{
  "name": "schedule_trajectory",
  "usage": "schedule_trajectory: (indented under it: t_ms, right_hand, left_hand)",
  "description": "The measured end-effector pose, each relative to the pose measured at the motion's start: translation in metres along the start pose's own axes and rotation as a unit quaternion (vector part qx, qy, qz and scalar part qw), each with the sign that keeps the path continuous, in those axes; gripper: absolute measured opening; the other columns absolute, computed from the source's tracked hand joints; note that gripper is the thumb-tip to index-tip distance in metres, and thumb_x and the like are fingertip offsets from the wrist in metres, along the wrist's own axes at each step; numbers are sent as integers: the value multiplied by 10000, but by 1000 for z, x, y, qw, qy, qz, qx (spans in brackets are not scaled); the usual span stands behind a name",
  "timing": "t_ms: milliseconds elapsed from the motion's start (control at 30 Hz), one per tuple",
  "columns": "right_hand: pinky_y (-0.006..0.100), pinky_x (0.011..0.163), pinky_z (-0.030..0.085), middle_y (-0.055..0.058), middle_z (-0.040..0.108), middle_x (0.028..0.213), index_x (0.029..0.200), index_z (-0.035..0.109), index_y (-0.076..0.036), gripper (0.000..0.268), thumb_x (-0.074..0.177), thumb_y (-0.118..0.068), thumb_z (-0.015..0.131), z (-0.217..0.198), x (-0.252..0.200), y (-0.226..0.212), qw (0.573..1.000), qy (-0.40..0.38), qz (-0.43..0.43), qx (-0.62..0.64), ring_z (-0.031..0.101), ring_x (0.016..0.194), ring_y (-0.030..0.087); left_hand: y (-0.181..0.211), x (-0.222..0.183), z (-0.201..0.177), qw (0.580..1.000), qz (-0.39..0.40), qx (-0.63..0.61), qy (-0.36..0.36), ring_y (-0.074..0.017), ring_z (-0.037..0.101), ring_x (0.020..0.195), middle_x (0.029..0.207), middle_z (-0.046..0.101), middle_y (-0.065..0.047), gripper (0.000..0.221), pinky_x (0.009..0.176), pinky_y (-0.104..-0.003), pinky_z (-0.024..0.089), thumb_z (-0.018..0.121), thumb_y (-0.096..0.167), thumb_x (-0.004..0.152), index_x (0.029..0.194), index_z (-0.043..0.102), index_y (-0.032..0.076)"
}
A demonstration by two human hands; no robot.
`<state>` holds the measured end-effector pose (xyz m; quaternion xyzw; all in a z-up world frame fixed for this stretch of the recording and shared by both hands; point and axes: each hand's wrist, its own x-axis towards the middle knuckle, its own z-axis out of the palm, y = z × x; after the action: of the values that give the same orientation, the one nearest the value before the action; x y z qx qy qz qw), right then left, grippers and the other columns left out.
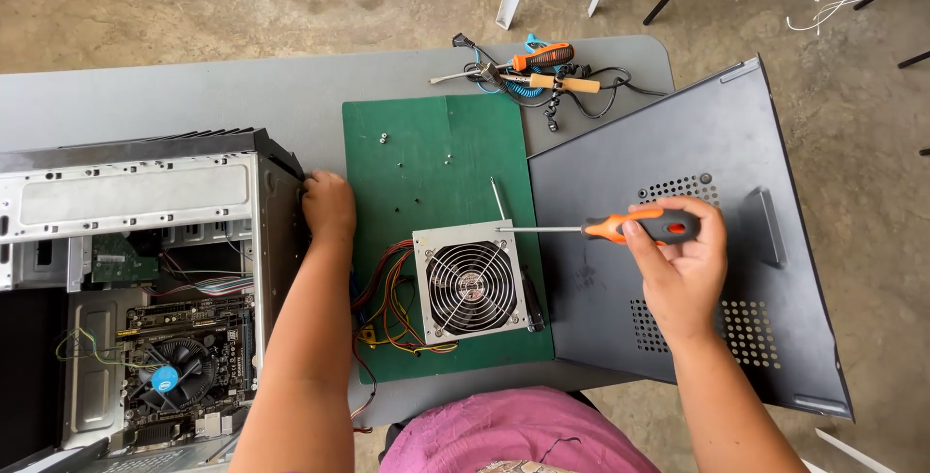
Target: Removing screws from a power supply fan and handling a hard drive for installation.
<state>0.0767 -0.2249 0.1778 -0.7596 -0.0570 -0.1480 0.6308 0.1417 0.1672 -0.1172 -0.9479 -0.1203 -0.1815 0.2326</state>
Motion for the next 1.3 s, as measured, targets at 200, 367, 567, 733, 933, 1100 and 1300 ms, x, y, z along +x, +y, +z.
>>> schedule_trajectory:
  t_ms: [200, 367, 567, 733, 933, 1100, 1300]
  right_hand:
    - [345, 681, 587, 235, 591, 925, 1091, 420, 50, 326, 846, 49, 635, -10, -3, 8, 1000, 2, 9, 1, 650, 798, 268]
    - [351, 687, 579, 246, 591, 927, 1092, 422, 63, 322, 848, 63, 632, -16, -3, 11, 1000, 7, -3, -5, 646, 789, 267]
    - [356, 698, 580, 248, 588, 934, 1100, 413, 63, 323, 857, 74, 625, -18, -5, 11, 1000, 7, -9, 0, 649, 792, 275]
    - [346, 694, 575, 253, 584, 935, 1099, 409, 63, 330, 852, 71, 628, -22, -9, 19, 1000, 11, -19, 3, 647, 785, 267]
    - [355, 673, 578, 252, 591, 917, 1080, 423, 62, 330, 835, 61, 643, -25, -13, 20, 1000, 18, -22, -7, 651, 776, 272]
    - [352, 664, 580, 249, 592, 914, 1072, 424, 58, 327, 827, 47, 640, -22, -17, 10, 999, 32, -17, 5, 648, 785, 267]
    - [337, 662, 572, 231, 603, 916, 1064, 431, 40, 326, 824, 31, 651, -29, -29, 19, 999, 38, -2, -3, 648, 812, 257]
  left_hand:
    - [1, -11, 41, 999, 25, -15, 27, -191, 451, 570, 625, 413, -75, 112, 389, -240, 398, 516, 6, 714, 618, 531, 62]
    - [-6, -12, 36, 996, 79, 26, -29, -164, 415, 517, 558, 359, -43, 168, 357, -246, 380, 537, 32, 743, 587, 503, 84]
    - [-4, -2, 36, 996, 82, -5, -47, -160, 459, 515, 546, 394, -36, 159, 347, -260, 395, 545, 57, 755, 606, 503, 96]
    - [17, 38, -53, 909, -64, -334, -242, -313, 628, 785, 824, 582, -109, 108, 601, -447, 556, 585, 65, 779, 885, 595, 80]
    - [64, 40, -87, 825, -48, -515, -227, -206, 583, 977, 861, 648, 39, 95, 833, -368, 518, 667, 199, 759, 850, 673, 226]
    - [93, 41, -78, 822, -65, -500, -265, -146, 562, 937, 812, 652, 90, 73, 838, -310, 507, 698, 251, 778, 849, 704, 263]
    - [100, 43, -73, 806, -59, -499, -314, -167, 631, 886, 827, 687, 79, 109, 786, -349, 539, 678, 236, 798, 888, 711, 288]
